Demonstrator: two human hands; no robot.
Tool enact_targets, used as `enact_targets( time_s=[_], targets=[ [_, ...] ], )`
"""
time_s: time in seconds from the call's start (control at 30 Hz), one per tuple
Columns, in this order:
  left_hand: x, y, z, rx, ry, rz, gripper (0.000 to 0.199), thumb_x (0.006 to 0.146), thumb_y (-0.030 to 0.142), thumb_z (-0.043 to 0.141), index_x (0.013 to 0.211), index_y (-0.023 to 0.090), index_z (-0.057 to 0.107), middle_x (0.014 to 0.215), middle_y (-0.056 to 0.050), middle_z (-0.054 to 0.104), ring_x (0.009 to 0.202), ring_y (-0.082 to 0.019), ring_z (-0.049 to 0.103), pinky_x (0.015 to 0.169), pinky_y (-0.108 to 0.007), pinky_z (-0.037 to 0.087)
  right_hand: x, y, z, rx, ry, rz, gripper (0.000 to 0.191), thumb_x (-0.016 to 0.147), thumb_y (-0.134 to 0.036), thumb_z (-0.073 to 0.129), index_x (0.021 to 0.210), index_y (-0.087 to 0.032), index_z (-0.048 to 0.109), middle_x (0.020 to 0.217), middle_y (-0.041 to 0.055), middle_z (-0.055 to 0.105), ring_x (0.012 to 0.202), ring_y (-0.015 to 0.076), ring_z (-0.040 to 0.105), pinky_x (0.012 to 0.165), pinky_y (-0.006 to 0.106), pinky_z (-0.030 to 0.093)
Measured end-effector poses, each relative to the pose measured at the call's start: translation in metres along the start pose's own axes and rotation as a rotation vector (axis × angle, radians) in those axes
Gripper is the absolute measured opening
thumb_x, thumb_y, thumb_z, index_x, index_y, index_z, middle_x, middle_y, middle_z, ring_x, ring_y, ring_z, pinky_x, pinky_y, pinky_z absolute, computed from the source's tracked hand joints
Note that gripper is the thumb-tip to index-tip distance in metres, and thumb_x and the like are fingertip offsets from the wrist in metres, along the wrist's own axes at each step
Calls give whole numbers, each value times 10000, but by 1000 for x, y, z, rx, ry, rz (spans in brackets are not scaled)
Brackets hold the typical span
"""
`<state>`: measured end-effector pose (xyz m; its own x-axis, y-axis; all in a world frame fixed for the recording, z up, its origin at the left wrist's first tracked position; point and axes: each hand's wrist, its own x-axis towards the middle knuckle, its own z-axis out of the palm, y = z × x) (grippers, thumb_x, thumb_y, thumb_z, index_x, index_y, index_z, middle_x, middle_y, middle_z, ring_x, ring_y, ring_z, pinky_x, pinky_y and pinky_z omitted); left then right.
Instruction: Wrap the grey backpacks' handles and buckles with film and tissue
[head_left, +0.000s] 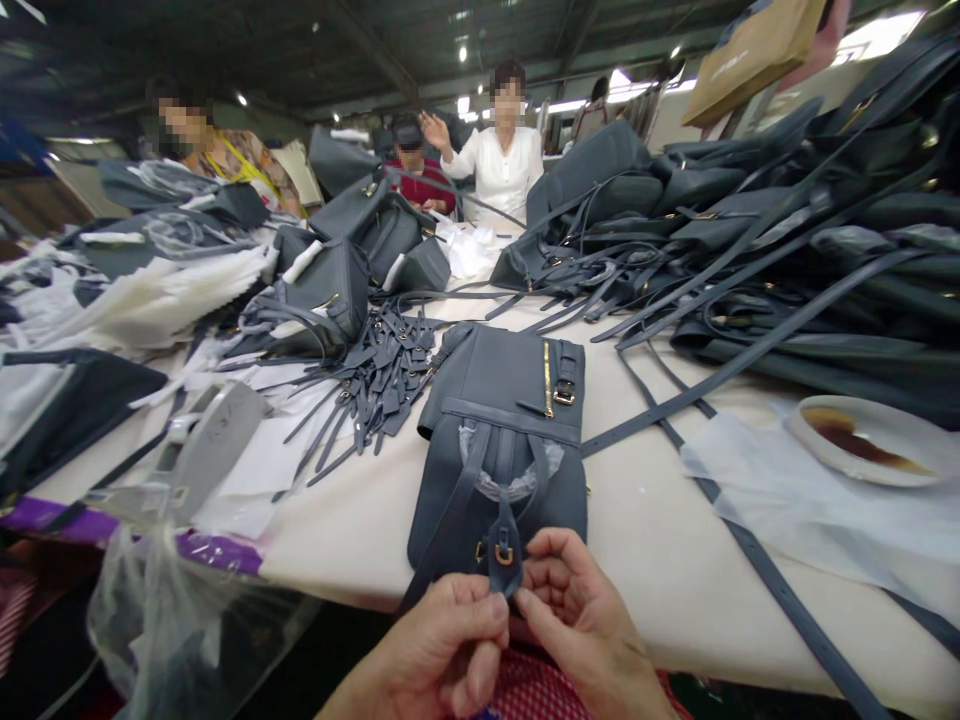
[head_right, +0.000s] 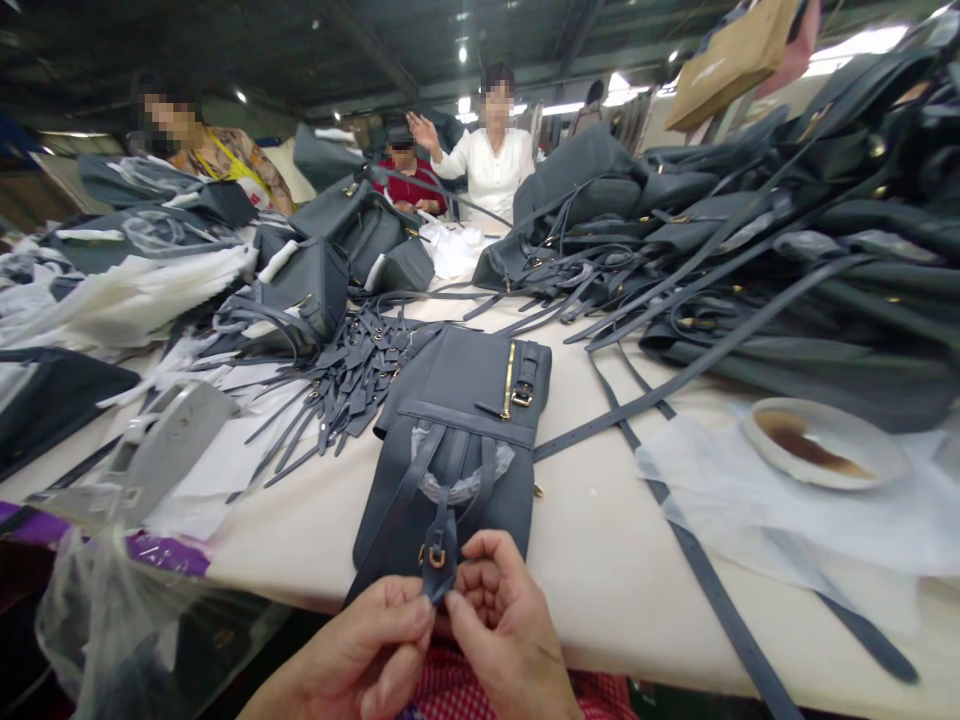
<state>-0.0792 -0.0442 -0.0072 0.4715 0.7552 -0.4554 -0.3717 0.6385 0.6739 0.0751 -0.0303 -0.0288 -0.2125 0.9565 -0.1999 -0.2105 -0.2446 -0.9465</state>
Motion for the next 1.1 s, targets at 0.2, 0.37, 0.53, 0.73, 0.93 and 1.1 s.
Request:
enact_targets(
  time_s=[0.2,0.37,0.53,0.73,0.93,1.1],
  targets=[
    [0,10,4,488,305,223,344,852,462,597,654,204,484,406,48,502,317,-74,355,365,-194,226,1,3,-4,-281,-40,-56,229,770,-287,700,744,-228,481,609,-73,481,510,84,449,468,194,370],
    [-2,14,3,1497,498,866,149,912,179,518,813,194,628,716,-63,663,648,-173,593,583,-259,403,0,0,2,46,-28,87,418,701,-419,790,729,-241,413,620,-81,486,539,88,462,556,230,503],
    [1,18,-3,1833,361,1160,192,898,102,545,1035,162,666,745,-86,683,637,-182,572,588,-282,392,2,4,1,-82,-63,22,357,750,-385,726,711,-240,402,586,-85,442,503,84,404,481,194,369],
    [7,27,13,1511,437,925,247,909,101,472,690,187,551,667,-36,578,641,-157,561,591,-256,388,-1,3,-6,-565,-130,-291,231,710,-97,553,656,-235,376,583,-75,388,519,101,341,508,239,276],
    [21,30,7,1476,559,859,244,943,201,438,721,209,539,705,-24,564,672,-171,567,629,-264,394,0,6,1,-571,-457,-302,233,685,-126,560,590,-221,370,587,-53,417,533,101,348,505,235,257],
    [17,33,3,1161,621,640,95,893,310,548,856,225,528,677,22,561,607,-163,567,619,-256,412,0,9,6,-497,-616,-81,280,662,-278,641,554,-211,391,569,-56,410,536,96,352,498,220,249]
  ],
)
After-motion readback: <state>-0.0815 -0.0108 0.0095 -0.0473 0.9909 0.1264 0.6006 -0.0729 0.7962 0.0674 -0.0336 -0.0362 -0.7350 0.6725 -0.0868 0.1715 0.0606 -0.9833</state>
